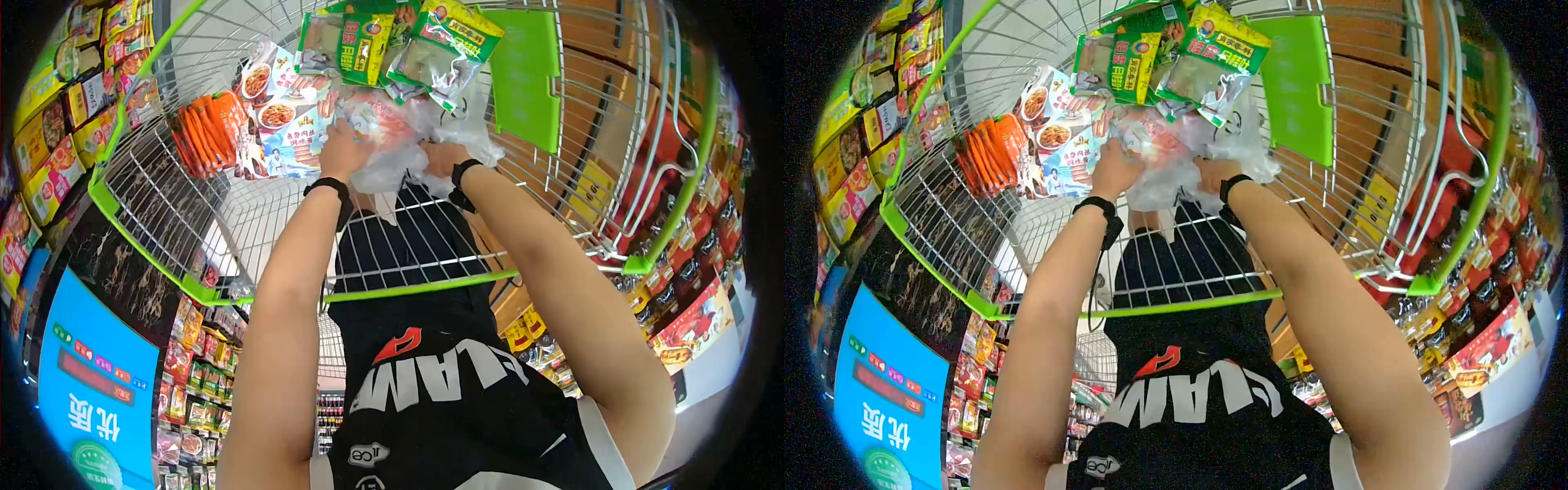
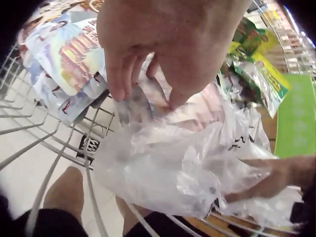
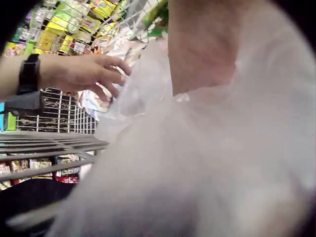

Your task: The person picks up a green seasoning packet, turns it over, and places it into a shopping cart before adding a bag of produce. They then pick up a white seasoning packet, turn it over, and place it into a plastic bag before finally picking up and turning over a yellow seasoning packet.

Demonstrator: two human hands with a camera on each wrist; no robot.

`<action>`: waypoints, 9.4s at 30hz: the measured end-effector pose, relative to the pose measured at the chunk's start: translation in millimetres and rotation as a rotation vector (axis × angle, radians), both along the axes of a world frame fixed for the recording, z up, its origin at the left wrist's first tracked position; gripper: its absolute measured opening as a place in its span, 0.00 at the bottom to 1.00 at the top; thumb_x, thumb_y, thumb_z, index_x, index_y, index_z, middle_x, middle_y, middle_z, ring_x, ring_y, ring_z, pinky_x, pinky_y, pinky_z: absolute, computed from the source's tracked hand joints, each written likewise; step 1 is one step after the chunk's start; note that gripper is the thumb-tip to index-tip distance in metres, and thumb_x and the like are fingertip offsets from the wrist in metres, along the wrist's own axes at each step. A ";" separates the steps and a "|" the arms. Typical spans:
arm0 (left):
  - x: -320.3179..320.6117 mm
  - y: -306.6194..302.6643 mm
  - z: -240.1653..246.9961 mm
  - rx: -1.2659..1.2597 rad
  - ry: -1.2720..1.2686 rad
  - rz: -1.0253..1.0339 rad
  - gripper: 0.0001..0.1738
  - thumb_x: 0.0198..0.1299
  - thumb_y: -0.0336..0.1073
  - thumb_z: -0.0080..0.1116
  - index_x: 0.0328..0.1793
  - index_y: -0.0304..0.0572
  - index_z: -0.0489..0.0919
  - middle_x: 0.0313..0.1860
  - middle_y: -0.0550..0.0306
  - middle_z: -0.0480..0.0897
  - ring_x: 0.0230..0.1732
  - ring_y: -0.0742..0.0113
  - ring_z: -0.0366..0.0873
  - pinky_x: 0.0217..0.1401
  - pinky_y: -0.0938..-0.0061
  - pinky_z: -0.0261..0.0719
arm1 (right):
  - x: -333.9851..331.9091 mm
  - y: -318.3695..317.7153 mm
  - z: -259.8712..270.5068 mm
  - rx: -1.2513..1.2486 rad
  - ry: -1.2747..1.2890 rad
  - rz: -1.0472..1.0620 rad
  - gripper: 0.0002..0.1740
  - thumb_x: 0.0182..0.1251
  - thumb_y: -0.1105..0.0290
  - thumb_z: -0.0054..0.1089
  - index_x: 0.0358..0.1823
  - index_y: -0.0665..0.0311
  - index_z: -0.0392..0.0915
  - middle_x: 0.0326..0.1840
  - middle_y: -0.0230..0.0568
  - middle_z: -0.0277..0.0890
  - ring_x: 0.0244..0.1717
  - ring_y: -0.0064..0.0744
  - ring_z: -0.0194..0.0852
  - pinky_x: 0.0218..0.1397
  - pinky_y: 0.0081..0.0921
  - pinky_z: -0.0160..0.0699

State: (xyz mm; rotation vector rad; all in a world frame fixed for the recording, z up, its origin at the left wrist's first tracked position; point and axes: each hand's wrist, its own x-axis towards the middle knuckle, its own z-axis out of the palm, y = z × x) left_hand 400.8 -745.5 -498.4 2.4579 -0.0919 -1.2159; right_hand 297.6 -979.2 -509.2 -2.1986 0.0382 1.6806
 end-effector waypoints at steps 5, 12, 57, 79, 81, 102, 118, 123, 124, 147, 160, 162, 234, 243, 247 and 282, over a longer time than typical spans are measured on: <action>16.5 -36.4 22.2 0.051 -0.300 -0.417 0.57 0.44 0.56 0.76 0.76 0.40 0.58 0.70 0.34 0.63 0.66 0.35 0.69 0.59 0.46 0.76 | -29.1 -5.2 -90.0 -0.053 -0.332 0.285 0.15 0.73 0.66 0.42 0.54 0.59 0.75 0.50 0.48 0.82 0.48 0.43 0.85 0.47 0.45 0.83; -5.5 -42.1 -9.1 0.001 -0.331 -0.479 0.43 0.52 0.43 0.71 0.71 0.36 0.63 0.72 0.33 0.64 0.65 0.37 0.72 0.42 0.55 0.86 | -7.6 -3.2 -81.3 -0.045 -0.134 -0.076 0.20 0.66 0.65 0.51 0.56 0.65 0.77 0.56 0.53 0.80 0.55 0.51 0.82 0.57 0.43 0.81; -15.3 -75.2 107.7 -0.766 -0.139 -0.708 0.09 0.48 0.23 0.54 0.37 0.38 0.77 0.40 0.51 0.81 0.50 0.49 0.79 0.52 0.57 0.76 | 108.9 -113.3 157.4 0.136 -0.153 -0.028 0.20 0.71 0.58 0.49 0.48 0.65 0.82 0.42 0.54 0.84 0.38 0.56 0.82 0.44 0.47 0.79; 22.6 47.9 140.3 -0.372 -0.083 -0.048 0.26 0.65 0.42 0.62 0.67 0.40 0.74 0.59 0.48 0.81 0.57 0.53 0.80 0.58 0.64 0.78 | 148.0 -66.2 142.3 0.695 -0.258 -1.355 0.09 0.66 0.76 0.65 0.30 0.62 0.72 0.26 0.33 0.73 0.23 0.23 0.72 0.23 0.23 0.74; 22.6 38.3 204.9 -0.554 -0.043 0.204 0.27 0.64 0.39 0.64 0.67 0.37 0.73 0.57 0.47 0.82 0.55 0.56 0.81 0.58 0.65 0.78 | 144.5 -53.1 184.1 0.795 -0.219 -1.320 0.10 0.66 0.76 0.65 0.33 0.61 0.71 0.27 0.32 0.74 0.25 0.21 0.73 0.24 0.23 0.75; -236.6 118.7 377.6 -0.578 -1.110 0.713 0.37 0.57 0.39 0.70 0.72 0.41 0.68 0.66 0.41 0.72 0.64 0.52 0.74 0.53 0.62 0.80 | -48.2 204.1 416.4 1.297 -0.620 -0.043 0.36 0.62 0.64 0.71 0.69 0.67 0.65 0.71 0.48 0.64 0.67 0.37 0.67 0.65 0.38 0.75; -700.4 149.1 320.2 0.609 -0.559 1.263 0.33 0.52 0.52 0.68 0.62 0.44 0.77 0.66 0.41 0.72 0.72 0.40 0.63 0.68 0.43 0.67 | -251.9 355.7 407.7 1.260 0.261 -0.035 0.17 0.76 0.72 0.52 0.63 0.66 0.69 0.58 0.41 0.77 0.53 0.34 0.80 0.48 0.40 0.89; -749.3 123.2 319.6 0.531 -0.198 1.604 0.44 0.51 0.54 0.69 0.71 0.44 0.67 0.75 0.38 0.59 0.77 0.32 0.52 0.67 0.26 0.60 | -286.6 405.8 433.6 1.318 0.770 -0.019 0.25 0.75 0.59 0.56 0.66 0.64 0.68 0.61 0.39 0.75 0.57 0.35 0.78 0.53 0.37 0.86; -751.0 115.0 325.4 0.481 -0.140 1.638 0.46 0.50 0.55 0.69 0.73 0.44 0.65 0.77 0.38 0.57 0.77 0.32 0.51 0.66 0.24 0.58 | -290.8 413.4 431.9 1.316 0.933 -0.061 0.27 0.74 0.56 0.57 0.67 0.63 0.67 0.62 0.39 0.75 0.58 0.35 0.78 0.54 0.35 0.85; -840.5 145.8 258.6 0.467 -0.059 1.857 0.25 0.53 0.29 0.55 0.58 0.61 0.80 0.56 0.51 0.81 0.53 0.44 0.81 0.54 0.52 0.80 | -339.9 616.9 387.9 1.010 0.908 0.068 0.25 0.65 0.81 0.61 0.65 0.66 0.71 0.64 0.41 0.75 0.62 0.37 0.76 0.67 0.39 0.75; -928.8 209.7 258.0 0.638 -0.065 1.792 0.28 0.53 0.28 0.56 0.60 0.67 0.81 0.59 0.54 0.80 0.58 0.50 0.80 0.54 0.56 0.81 | -386.9 688.6 370.9 0.971 0.623 0.124 0.23 0.64 0.80 0.59 0.62 0.64 0.71 0.56 0.36 0.78 0.52 0.32 0.81 0.55 0.32 0.83; -936.2 221.7 257.9 0.674 -0.085 1.775 0.28 0.53 0.28 0.56 0.60 0.67 0.81 0.58 0.54 0.80 0.57 0.49 0.81 0.53 0.56 0.82 | -397.0 700.3 374.0 0.986 0.605 0.157 0.25 0.64 0.79 0.60 0.63 0.65 0.70 0.57 0.36 0.78 0.53 0.31 0.80 0.57 0.31 0.81; -1482.6 588.2 262.0 0.432 -0.166 1.796 0.22 0.63 0.58 0.55 0.52 0.55 0.86 0.43 0.42 0.86 0.49 0.39 0.83 0.53 0.50 0.80 | -957.2 846.1 349.5 1.093 0.300 0.331 0.29 0.69 0.82 0.51 0.72 0.64 0.63 0.67 0.37 0.71 0.67 0.28 0.66 0.71 0.29 0.64; -1508.1 606.1 260.5 0.534 -0.167 1.803 0.19 0.59 0.55 0.57 0.47 0.57 0.89 0.44 0.43 0.87 0.47 0.41 0.84 0.50 0.50 0.82 | -954.5 829.2 350.7 1.129 0.170 0.196 0.28 0.73 0.81 0.50 0.73 0.63 0.58 0.67 0.36 0.68 0.67 0.29 0.66 0.71 0.30 0.66; -1511.1 606.6 263.9 0.541 -0.166 1.803 0.17 0.56 0.52 0.59 0.47 0.62 0.89 0.53 0.42 0.84 0.54 0.43 0.82 0.56 0.52 0.81 | -965.7 838.0 369.1 1.250 0.091 0.247 0.26 0.74 0.78 0.52 0.71 0.65 0.60 0.64 0.37 0.71 0.63 0.28 0.68 0.69 0.31 0.67; -1497.4 584.2 259.2 0.869 -0.679 1.835 0.15 0.53 0.45 0.66 0.43 0.46 0.86 0.42 0.46 0.86 0.45 0.45 0.83 0.50 0.55 0.81 | -967.7 854.1 390.5 1.149 0.178 0.315 0.21 0.75 0.68 0.56 0.64 0.68 0.71 0.57 0.37 0.78 0.55 0.24 0.74 0.60 0.26 0.74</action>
